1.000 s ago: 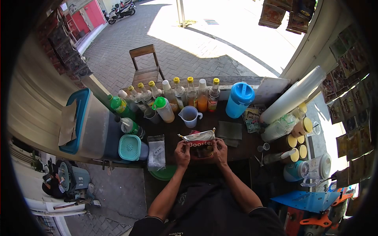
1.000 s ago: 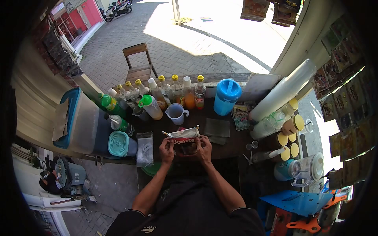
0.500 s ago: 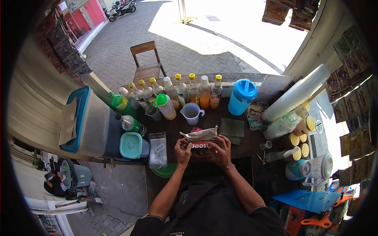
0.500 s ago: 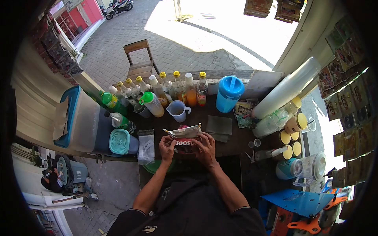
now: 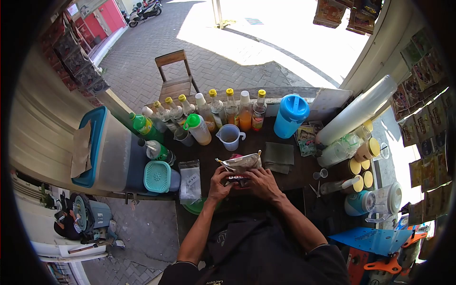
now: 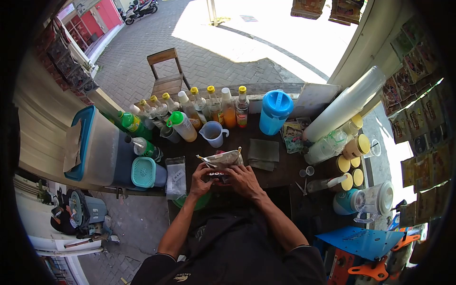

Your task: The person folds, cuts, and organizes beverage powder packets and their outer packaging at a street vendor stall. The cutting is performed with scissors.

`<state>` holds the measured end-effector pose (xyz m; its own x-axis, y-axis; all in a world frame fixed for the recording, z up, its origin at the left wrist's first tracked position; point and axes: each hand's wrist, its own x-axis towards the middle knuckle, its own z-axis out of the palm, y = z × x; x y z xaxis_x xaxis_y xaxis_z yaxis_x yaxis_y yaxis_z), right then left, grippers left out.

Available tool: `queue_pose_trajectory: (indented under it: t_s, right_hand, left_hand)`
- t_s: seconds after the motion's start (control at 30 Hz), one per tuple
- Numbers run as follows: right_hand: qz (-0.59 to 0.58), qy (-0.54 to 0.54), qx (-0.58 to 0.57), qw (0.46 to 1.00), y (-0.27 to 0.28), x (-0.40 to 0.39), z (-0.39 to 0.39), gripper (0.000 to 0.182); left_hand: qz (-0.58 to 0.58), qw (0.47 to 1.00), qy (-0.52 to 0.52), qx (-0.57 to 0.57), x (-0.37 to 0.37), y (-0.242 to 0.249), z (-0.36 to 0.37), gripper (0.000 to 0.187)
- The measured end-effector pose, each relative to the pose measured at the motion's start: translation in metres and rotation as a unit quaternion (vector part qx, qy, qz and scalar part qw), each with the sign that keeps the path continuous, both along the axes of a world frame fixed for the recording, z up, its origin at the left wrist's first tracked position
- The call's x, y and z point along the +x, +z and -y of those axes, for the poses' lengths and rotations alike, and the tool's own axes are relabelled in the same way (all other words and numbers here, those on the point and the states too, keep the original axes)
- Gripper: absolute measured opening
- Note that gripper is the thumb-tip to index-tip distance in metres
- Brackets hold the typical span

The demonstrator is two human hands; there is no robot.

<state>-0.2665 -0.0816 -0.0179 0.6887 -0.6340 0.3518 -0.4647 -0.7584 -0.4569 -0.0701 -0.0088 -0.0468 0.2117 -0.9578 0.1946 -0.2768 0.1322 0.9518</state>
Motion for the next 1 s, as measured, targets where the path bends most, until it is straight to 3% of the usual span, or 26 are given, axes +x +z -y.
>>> queue_pose_trajectory:
  t_s: [0.17,0.23,0.27,0.33,0.37,0.43,0.53,0.63,0.73,0.87,0.93,1.0]
  right_hand:
    - [-0.037,0.024,-0.016,0.999,-0.009,-0.001,0.006,0.033]
    - [-0.052,0.031,-0.030,0.998,-0.015,0.001,0.011,0.033]
    - [-0.045,0.022,0.013,0.999,-0.018,0.001,0.012,0.029]
    - [-0.039,0.012,0.055,0.998,-0.012,0.003,0.012,0.024]
    - [0.006,-0.012,0.062,0.998,-0.010,0.006,0.010,0.018]
    - [0.051,-0.036,0.073,0.995,-0.008,0.011,0.004,0.012]
    - [0.075,-0.052,0.038,0.995,-0.008,0.015,0.005,0.006]
    - [0.019,-0.044,0.003,0.999,-0.014,0.018,0.004,0.007]
    - [0.021,-0.051,-0.016,0.998,-0.016,0.021,0.005,0.009]
    - [0.061,-0.077,-0.010,0.995,-0.009,0.023,-0.005,0.009]
    - [0.057,-0.077,-0.018,0.995,-0.009,0.026,-0.006,0.009]
    - [0.021,-0.062,-0.008,0.998,-0.011,0.031,-0.007,0.014]
  left_hand:
    - [0.001,1.000,0.006,-0.011,0.004,-0.023,-0.002,0.028]
    - [0.107,0.994,0.021,-0.002,0.007,-0.027,-0.003,0.023]
    - [0.107,0.994,0.022,-0.002,0.006,-0.030,-0.003,0.023]
    - [-0.015,0.999,0.049,0.003,0.000,-0.032,0.000,0.017]
    - [-0.014,0.999,0.050,0.003,-0.003,-0.033,0.002,0.017]
    - [-0.159,0.981,0.111,0.027,-0.009,-0.028,0.004,0.012]
    - [-0.071,0.990,0.119,-0.003,-0.007,-0.038,0.008,0.010]
    - [-0.017,0.995,0.096,0.012,-0.003,-0.033,0.004,0.009]
    - [-0.090,0.991,0.095,0.016,-0.004,-0.036,0.003,0.010]
    - [-0.068,0.992,0.103,-0.005,-0.010,-0.030,0.001,0.009]
    - [-0.169,0.981,0.092,0.002,-0.013,-0.029,0.003,0.008]
    - [-0.138,0.987,0.080,0.004,-0.008,-0.032,0.003,0.009]
